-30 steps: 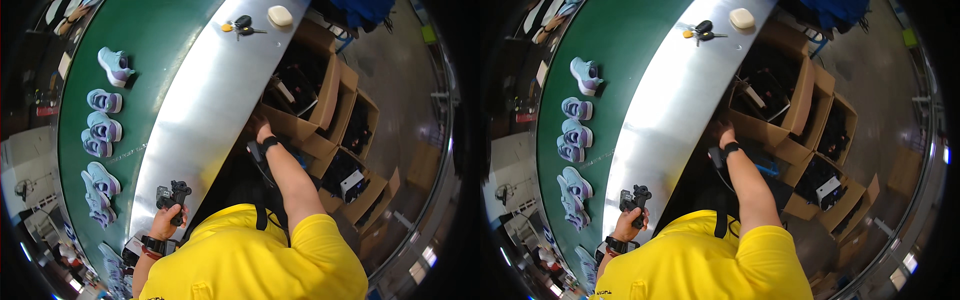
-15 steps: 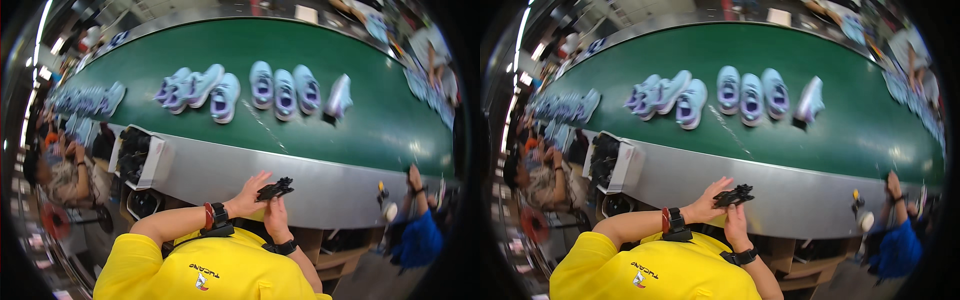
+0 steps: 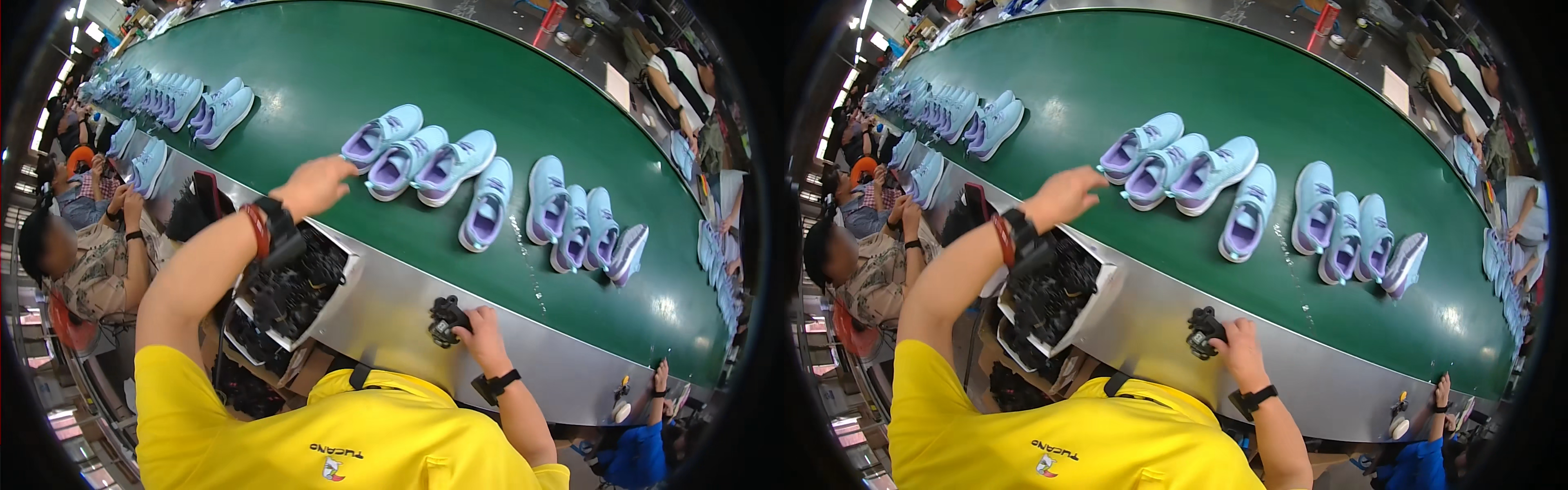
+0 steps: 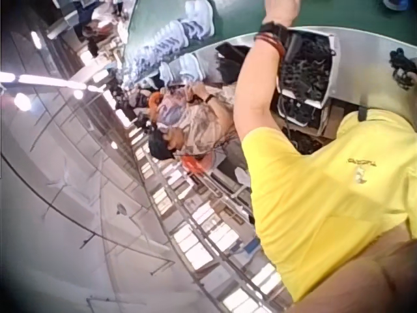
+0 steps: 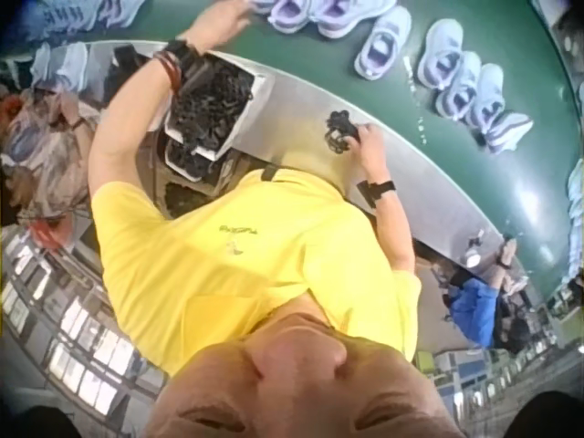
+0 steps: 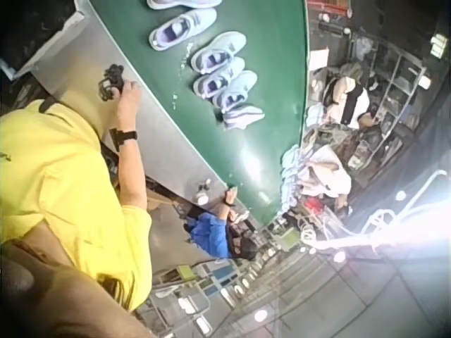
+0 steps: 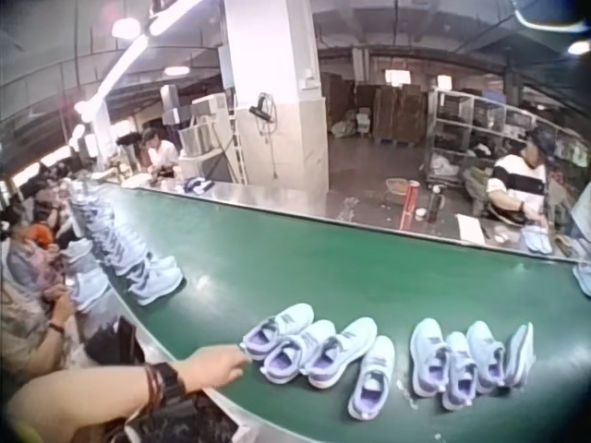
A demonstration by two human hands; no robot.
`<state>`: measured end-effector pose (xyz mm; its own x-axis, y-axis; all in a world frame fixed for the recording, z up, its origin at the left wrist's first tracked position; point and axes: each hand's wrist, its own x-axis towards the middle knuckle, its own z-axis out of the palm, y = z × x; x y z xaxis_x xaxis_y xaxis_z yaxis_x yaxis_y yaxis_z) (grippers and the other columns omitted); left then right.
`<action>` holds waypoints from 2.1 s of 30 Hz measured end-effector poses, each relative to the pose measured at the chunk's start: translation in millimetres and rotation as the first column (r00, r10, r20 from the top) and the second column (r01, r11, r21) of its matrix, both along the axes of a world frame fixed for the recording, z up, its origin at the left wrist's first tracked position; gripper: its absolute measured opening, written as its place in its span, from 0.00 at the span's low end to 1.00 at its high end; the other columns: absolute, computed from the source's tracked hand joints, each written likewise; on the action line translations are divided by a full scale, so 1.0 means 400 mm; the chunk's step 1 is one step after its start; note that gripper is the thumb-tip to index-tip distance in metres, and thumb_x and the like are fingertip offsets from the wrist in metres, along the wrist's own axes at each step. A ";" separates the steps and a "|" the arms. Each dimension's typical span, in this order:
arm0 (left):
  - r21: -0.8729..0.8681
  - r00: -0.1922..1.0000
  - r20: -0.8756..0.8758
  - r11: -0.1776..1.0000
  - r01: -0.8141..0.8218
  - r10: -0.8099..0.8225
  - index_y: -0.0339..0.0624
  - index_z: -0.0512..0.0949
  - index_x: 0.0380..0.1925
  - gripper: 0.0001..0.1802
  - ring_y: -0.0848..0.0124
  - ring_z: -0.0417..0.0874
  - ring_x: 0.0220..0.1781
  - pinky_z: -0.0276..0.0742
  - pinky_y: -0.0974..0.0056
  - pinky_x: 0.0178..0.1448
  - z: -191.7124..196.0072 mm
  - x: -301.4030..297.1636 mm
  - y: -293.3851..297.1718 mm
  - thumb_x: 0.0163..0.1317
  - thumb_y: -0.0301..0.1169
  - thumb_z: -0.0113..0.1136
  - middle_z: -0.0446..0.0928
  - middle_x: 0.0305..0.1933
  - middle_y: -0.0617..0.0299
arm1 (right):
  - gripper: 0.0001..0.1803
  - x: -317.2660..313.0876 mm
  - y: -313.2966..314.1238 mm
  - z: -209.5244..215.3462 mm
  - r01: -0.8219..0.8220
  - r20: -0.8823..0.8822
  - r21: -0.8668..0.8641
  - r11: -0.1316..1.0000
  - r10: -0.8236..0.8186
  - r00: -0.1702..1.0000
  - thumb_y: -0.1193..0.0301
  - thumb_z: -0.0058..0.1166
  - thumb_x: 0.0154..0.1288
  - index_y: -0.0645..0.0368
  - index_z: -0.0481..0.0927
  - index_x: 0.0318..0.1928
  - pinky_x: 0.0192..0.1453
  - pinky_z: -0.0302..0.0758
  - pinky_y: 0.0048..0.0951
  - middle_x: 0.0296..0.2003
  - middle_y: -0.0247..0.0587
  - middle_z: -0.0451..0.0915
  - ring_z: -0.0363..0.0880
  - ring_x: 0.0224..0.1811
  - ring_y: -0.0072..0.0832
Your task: The person retrieves a bundle of black plastic tags from a cardboard box and moves to a green conveyor belt. They then attach the tags to the heel loops of light blue sneakers moving along the belt, handling the shoes and tags one at a time.
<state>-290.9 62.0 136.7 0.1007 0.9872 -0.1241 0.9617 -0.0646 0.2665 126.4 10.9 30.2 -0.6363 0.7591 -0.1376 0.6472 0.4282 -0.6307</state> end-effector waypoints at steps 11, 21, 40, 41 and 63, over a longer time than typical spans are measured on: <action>-0.047 0.822 -0.080 0.826 0.562 -0.564 0.46 0.73 0.41 0.13 0.58 0.78 0.45 0.75 0.56 0.46 -0.209 -0.293 0.232 0.55 0.24 0.48 0.72 0.53 0.59 | 0.07 -0.069 0.066 0.121 0.302 -0.011 -0.316 0.900 -0.322 0.947 0.76 0.63 0.46 0.62 0.81 0.30 0.46 0.71 0.36 0.32 0.42 0.80 0.75 0.40 0.40; 0.140 0.868 -0.008 0.859 0.493 -0.497 0.43 0.71 0.28 0.04 0.62 0.79 0.26 0.76 0.59 0.30 -0.277 -0.289 0.144 0.52 0.28 0.53 0.72 0.26 0.59 | 0.22 -0.684 0.253 0.158 0.103 -0.152 -0.887 0.449 -0.496 0.855 0.74 0.40 0.69 0.59 0.61 0.63 0.20 0.70 0.21 0.25 0.38 0.77 0.74 0.17 0.20; 0.105 0.944 0.068 0.943 0.316 -0.324 0.43 0.70 0.27 0.03 0.60 0.80 0.32 0.75 0.57 0.32 -0.270 -0.322 0.120 0.52 0.28 0.52 0.72 0.26 0.59 | 0.20 -0.787 0.280 0.057 -0.017 -0.177 -0.917 0.398 -0.370 0.912 0.70 0.41 0.71 0.59 0.68 0.61 0.20 0.65 0.19 0.21 0.31 0.73 0.67 0.15 0.17; 0.121 0.951 0.078 0.950 0.287 -0.298 0.43 0.71 0.32 0.06 0.60 0.80 0.33 0.75 0.56 0.33 -0.261 -0.326 0.124 0.53 0.27 0.51 0.73 0.27 0.58 | 0.20 -0.794 0.308 0.053 -0.080 -0.220 -0.923 0.375 -0.346 0.912 0.70 0.41 0.71 0.59 0.68 0.61 0.19 0.64 0.18 0.21 0.31 0.73 0.66 0.15 0.17; -0.222 0.991 0.118 0.972 0.083 -0.058 0.47 0.75 0.46 0.20 0.49 0.79 0.33 0.74 0.51 0.38 -0.159 -0.347 0.048 0.53 0.20 0.46 0.74 0.38 0.47 | 0.12 -0.838 0.374 0.083 -0.300 0.150 0.449 0.842 0.260 0.954 0.64 0.63 0.48 0.54 0.74 0.28 0.33 0.63 0.35 0.26 0.37 0.69 0.71 0.31 0.34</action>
